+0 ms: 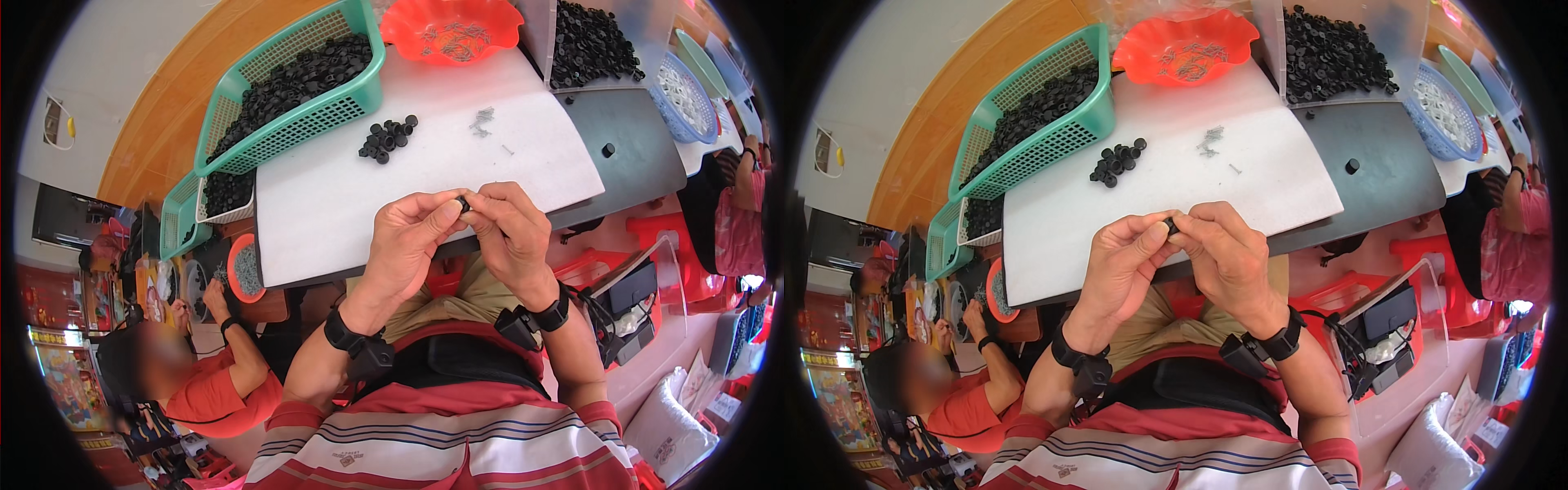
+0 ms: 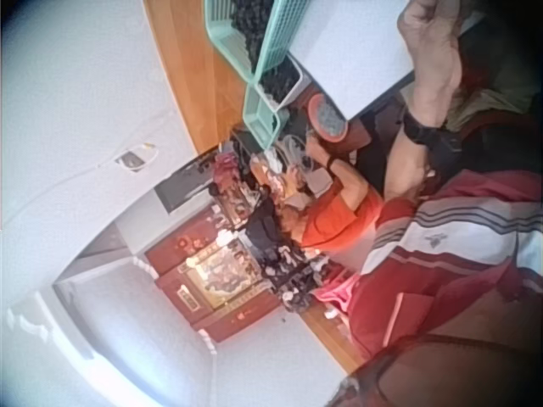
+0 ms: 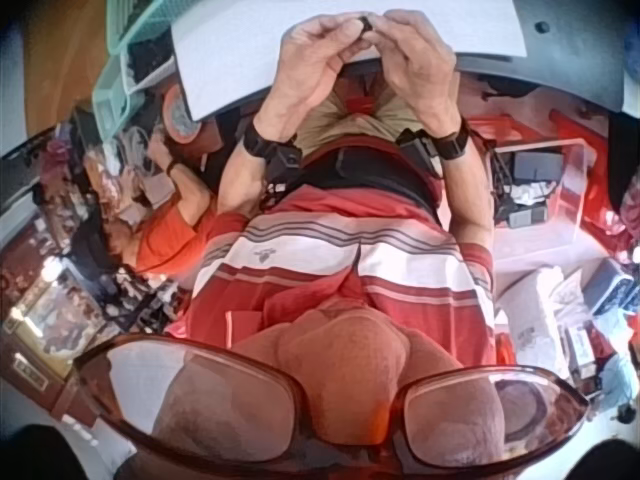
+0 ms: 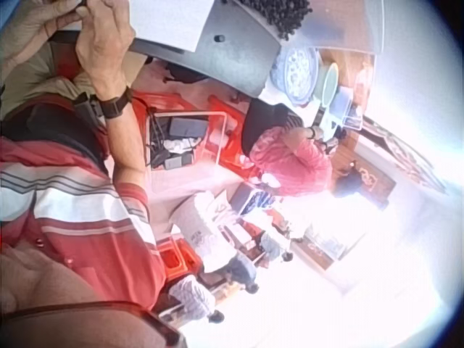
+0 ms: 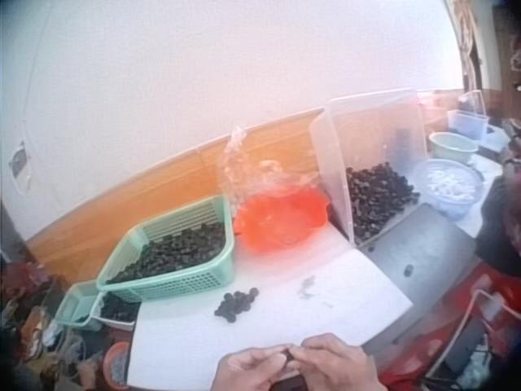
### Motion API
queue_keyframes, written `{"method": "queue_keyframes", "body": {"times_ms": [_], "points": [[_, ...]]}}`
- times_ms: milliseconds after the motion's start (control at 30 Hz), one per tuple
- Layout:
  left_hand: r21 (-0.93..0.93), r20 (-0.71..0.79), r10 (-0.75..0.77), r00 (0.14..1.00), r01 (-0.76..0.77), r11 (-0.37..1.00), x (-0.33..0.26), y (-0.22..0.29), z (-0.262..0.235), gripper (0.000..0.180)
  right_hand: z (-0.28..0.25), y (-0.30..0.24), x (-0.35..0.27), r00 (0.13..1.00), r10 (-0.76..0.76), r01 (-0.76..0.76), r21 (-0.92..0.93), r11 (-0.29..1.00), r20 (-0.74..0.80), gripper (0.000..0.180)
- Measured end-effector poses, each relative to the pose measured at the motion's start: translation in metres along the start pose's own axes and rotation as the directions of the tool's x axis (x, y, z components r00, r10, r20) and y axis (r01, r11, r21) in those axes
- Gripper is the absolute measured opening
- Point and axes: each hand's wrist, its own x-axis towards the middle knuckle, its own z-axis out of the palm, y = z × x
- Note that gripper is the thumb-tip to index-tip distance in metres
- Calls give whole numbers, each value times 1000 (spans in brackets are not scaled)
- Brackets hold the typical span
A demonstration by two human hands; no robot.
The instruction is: Assembling small black plastic shoe components by hand at a production table.
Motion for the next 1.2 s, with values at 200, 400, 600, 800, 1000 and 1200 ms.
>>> {"method": "queue_keyframes", "body": {"times_ms": [200,400,600,800,1000,1200], "points": [[13,-32,34,999,-34,999,-2,-3,9,21,0,0,-1,1000,0,-1,-28,1000,-16,25],[47,-56,68,996,-65,997,-4,-5,14,21,2,3,-3,1000,-15,14,-39,999,-13,27],[91,-51,84,995,-79,993,-5,0,7,23,0,1,2,997,49,-49,5,999,62,35],[184,-67,129,989,-115,976,-9,3,7,24,-1,-4,3,981,115,-117,-2,993,154,41],[207,-82,136,987,-117,971,-9,1,9,20,-2,-3,0,979,101,-96,-38,995,176,36],[256,-72,120,990,-98,962,-10,2,5,19,-3,-6,0,965,144,-147,-6,989,220,31]]}}
